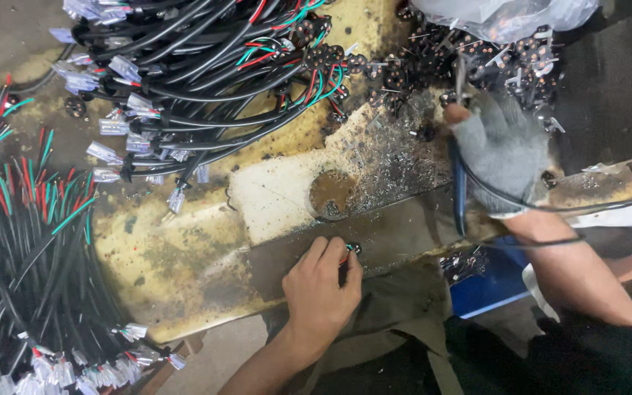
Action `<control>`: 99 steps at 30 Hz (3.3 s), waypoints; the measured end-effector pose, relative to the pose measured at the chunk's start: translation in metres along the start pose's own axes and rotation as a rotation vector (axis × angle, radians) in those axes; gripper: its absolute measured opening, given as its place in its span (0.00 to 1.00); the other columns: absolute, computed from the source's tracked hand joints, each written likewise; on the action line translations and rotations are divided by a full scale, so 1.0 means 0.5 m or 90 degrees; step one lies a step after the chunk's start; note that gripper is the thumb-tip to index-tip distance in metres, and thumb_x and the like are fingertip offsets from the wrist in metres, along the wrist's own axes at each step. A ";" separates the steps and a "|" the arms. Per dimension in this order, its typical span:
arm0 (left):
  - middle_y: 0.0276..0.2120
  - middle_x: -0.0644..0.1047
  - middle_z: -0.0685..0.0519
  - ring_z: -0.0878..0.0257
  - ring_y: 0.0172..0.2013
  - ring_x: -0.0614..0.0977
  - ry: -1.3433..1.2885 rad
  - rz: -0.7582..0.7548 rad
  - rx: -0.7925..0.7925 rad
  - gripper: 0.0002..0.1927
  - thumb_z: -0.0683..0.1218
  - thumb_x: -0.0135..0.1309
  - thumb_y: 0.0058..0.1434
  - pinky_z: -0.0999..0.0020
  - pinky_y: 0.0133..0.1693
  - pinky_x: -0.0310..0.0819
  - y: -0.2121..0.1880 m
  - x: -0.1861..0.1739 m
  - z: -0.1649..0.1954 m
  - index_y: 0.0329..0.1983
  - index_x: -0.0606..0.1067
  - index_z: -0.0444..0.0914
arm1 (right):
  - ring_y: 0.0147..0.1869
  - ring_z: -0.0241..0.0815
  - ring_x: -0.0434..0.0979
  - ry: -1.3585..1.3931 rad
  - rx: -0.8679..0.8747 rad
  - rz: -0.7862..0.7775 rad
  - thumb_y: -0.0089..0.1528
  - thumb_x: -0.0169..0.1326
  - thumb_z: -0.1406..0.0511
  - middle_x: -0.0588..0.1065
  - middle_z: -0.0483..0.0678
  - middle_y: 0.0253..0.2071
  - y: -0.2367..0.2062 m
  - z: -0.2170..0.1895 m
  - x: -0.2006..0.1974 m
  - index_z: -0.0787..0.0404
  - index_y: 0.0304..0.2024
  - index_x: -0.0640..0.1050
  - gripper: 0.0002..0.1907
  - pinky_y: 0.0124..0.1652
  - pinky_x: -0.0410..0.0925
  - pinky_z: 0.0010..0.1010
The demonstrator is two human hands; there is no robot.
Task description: The person solders exposed wire ends to small black plastic connectors using a soldering iron and solder wire. They repeatedly pick up a connector, align wires, apply solder, and place the finished unit aside on the workbench.
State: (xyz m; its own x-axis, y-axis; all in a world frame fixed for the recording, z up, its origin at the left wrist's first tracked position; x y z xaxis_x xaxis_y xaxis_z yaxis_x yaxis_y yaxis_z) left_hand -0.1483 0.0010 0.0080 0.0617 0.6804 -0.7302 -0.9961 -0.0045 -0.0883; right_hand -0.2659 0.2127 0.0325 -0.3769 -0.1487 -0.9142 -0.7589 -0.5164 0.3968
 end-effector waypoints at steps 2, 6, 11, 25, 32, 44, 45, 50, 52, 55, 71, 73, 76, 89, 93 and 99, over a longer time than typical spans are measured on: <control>0.29 0.74 0.49 0.46 0.30 0.79 0.004 0.001 -0.001 0.08 0.45 0.58 0.59 0.51 0.29 0.71 0.000 0.000 0.000 0.30 0.70 0.39 | 0.48 0.54 0.79 0.005 -0.055 0.032 0.64 0.58 0.68 0.77 0.53 0.45 0.022 -0.010 -0.005 0.58 0.57 0.73 0.19 0.42 0.71 0.39; 0.29 0.73 0.48 0.46 0.30 0.79 0.007 0.004 0.009 0.08 0.45 0.58 0.58 0.50 0.29 0.71 -0.003 -0.002 0.003 0.31 0.71 0.39 | 0.43 0.48 0.79 0.103 0.061 0.001 0.65 0.61 0.63 0.77 0.50 0.40 0.005 0.018 0.002 0.57 0.52 0.75 0.15 0.36 0.71 0.39; 0.30 0.73 0.49 0.46 0.30 0.80 0.001 -0.008 0.003 0.08 0.45 0.58 0.59 0.51 0.28 0.71 -0.002 0.006 -0.001 0.31 0.71 0.39 | 0.40 0.46 0.80 0.270 0.099 -0.231 0.61 0.55 0.59 0.78 0.46 0.33 -0.106 -0.092 0.037 0.50 0.44 0.78 0.09 0.37 0.73 0.37; 0.30 0.73 0.48 0.46 0.30 0.79 0.009 0.017 0.033 0.07 0.44 0.58 0.59 0.51 0.28 0.71 -0.002 -0.001 0.012 0.32 0.71 0.39 | 0.42 0.59 0.80 0.327 -0.089 -0.326 0.47 0.61 0.54 0.77 0.56 0.42 -0.078 -0.177 0.001 0.59 0.56 0.73 0.35 0.37 0.72 0.43; 0.32 0.72 0.46 0.44 0.32 0.79 -0.017 -0.034 0.023 0.11 0.44 0.60 0.54 0.50 0.30 0.71 0.000 0.008 0.003 0.36 0.71 0.39 | 0.42 0.64 0.81 0.033 -0.217 -0.155 0.56 0.58 0.62 0.77 0.77 0.48 -0.092 -0.291 -0.044 0.55 0.58 0.70 0.27 0.25 0.70 0.37; 0.30 0.72 0.48 0.49 0.28 0.80 0.025 0.038 0.045 0.06 0.44 0.58 0.59 0.54 0.25 0.71 -0.003 0.014 0.006 0.35 0.73 0.39 | 0.45 0.42 0.81 0.782 0.290 -0.067 0.58 0.65 0.68 0.77 0.48 0.43 -0.076 -0.142 0.009 0.58 0.52 0.65 0.26 0.43 0.73 0.29; 0.30 0.72 0.48 0.49 0.28 0.80 0.025 0.033 0.042 0.06 0.44 0.58 0.60 0.54 0.25 0.72 -0.003 0.013 0.005 0.35 0.73 0.38 | 0.47 0.42 0.79 0.862 0.300 -0.026 0.60 0.64 0.70 0.76 0.49 0.44 -0.092 -0.162 0.011 0.58 0.52 0.65 0.24 0.46 0.72 0.29; 0.30 0.72 0.47 0.46 0.29 0.80 0.014 0.020 0.049 0.06 0.44 0.57 0.59 0.52 0.26 0.71 0.001 0.011 0.015 0.35 0.72 0.38 | 0.40 0.40 0.76 1.238 0.525 -0.092 0.64 0.59 0.66 0.73 0.49 0.37 -0.197 -0.225 0.129 0.63 0.44 0.71 0.11 0.43 0.72 0.30; 0.30 0.72 0.47 0.46 0.29 0.80 0.016 0.021 0.036 0.06 0.44 0.58 0.59 0.51 0.26 0.71 0.001 0.010 0.011 0.33 0.72 0.38 | 0.42 0.39 0.76 1.323 0.558 -0.067 0.65 0.57 0.68 0.73 0.49 0.39 -0.219 -0.231 0.149 0.64 0.44 0.71 0.10 0.45 0.72 0.28; 0.30 0.72 0.47 0.45 0.29 0.80 0.008 0.012 0.033 0.07 0.44 0.58 0.60 0.51 0.26 0.71 -0.002 0.015 0.001 0.33 0.72 0.39 | 0.43 0.32 0.72 1.009 0.404 -0.012 0.59 0.62 0.75 0.71 0.46 0.41 -0.214 -0.213 0.124 0.62 0.46 0.69 0.17 0.44 0.70 0.22; 0.43 0.80 0.57 0.52 0.41 0.85 0.141 -0.091 -0.035 0.10 0.52 0.60 0.67 0.57 0.42 0.78 0.031 -0.163 -0.015 0.50 0.80 0.50 | 0.32 0.41 0.68 0.545 0.309 -0.067 0.53 0.71 0.64 0.67 0.45 0.31 -0.143 -0.201 0.060 0.59 0.41 0.67 0.25 0.35 0.66 0.31; 0.53 0.75 0.52 0.50 0.53 0.78 0.374 0.112 0.086 0.23 0.49 0.60 0.59 0.50 0.52 0.70 0.051 -0.188 0.048 0.59 0.77 0.49 | 0.35 0.42 0.69 0.671 0.318 -0.039 0.56 0.67 0.66 0.66 0.47 0.36 -0.147 -0.206 0.070 0.60 0.44 0.66 0.23 0.40 0.71 0.30; 0.62 0.69 0.45 0.45 0.64 0.68 0.413 0.245 0.136 0.30 0.50 0.61 0.61 0.43 0.61 0.60 0.058 -0.178 0.075 0.68 0.72 0.47 | 0.42 0.44 0.73 0.975 0.344 -0.006 0.61 0.59 0.72 0.67 0.50 0.44 -0.164 -0.217 0.096 0.61 0.48 0.65 0.18 0.46 0.78 0.28; 0.36 0.77 0.46 0.51 0.38 0.82 0.848 0.277 -0.292 0.07 0.44 0.59 0.60 0.60 0.37 0.76 -0.026 -0.404 -0.281 0.33 0.75 0.37 | 0.31 0.32 0.68 0.783 0.330 -0.001 0.58 0.66 0.75 0.66 0.42 0.29 -0.170 -0.225 0.089 0.62 0.45 0.68 0.21 0.40 0.75 0.24; 0.33 0.77 0.48 0.52 0.35 0.82 0.872 0.296 -0.142 0.05 0.43 0.59 0.56 0.60 0.36 0.76 -0.035 -0.436 -0.257 0.31 0.76 0.37 | 0.40 0.48 0.82 1.445 1.214 -0.166 0.61 0.59 0.66 0.74 0.53 0.36 -0.316 -0.294 0.241 0.62 0.44 0.66 0.15 0.45 0.75 0.33; 0.28 0.69 0.53 0.63 0.26 0.70 0.177 0.624 -0.028 0.05 0.35 0.44 0.71 0.69 0.33 0.65 -0.088 -0.589 -0.261 0.43 0.72 0.29 | 0.27 0.34 0.67 0.697 0.363 0.006 0.58 0.67 0.64 0.69 0.39 0.26 -0.185 -0.214 0.090 0.61 0.44 0.68 0.21 0.30 0.66 0.27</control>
State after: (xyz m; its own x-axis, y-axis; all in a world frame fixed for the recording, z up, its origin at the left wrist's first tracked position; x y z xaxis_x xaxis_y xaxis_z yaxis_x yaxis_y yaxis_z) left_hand -0.1145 -0.2946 0.1386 -0.7617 0.1681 -0.6257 -0.6133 -0.4986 0.6126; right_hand -0.1557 0.1636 -0.0544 0.0515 -0.9195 -0.3897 -0.9850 -0.1111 0.1318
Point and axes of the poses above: each hand's wrist, its own y-axis towards the middle knuckle, its own x-axis out of the palm, z = x × y, the point moved 10 cm from there along y, towards the middle knuckle
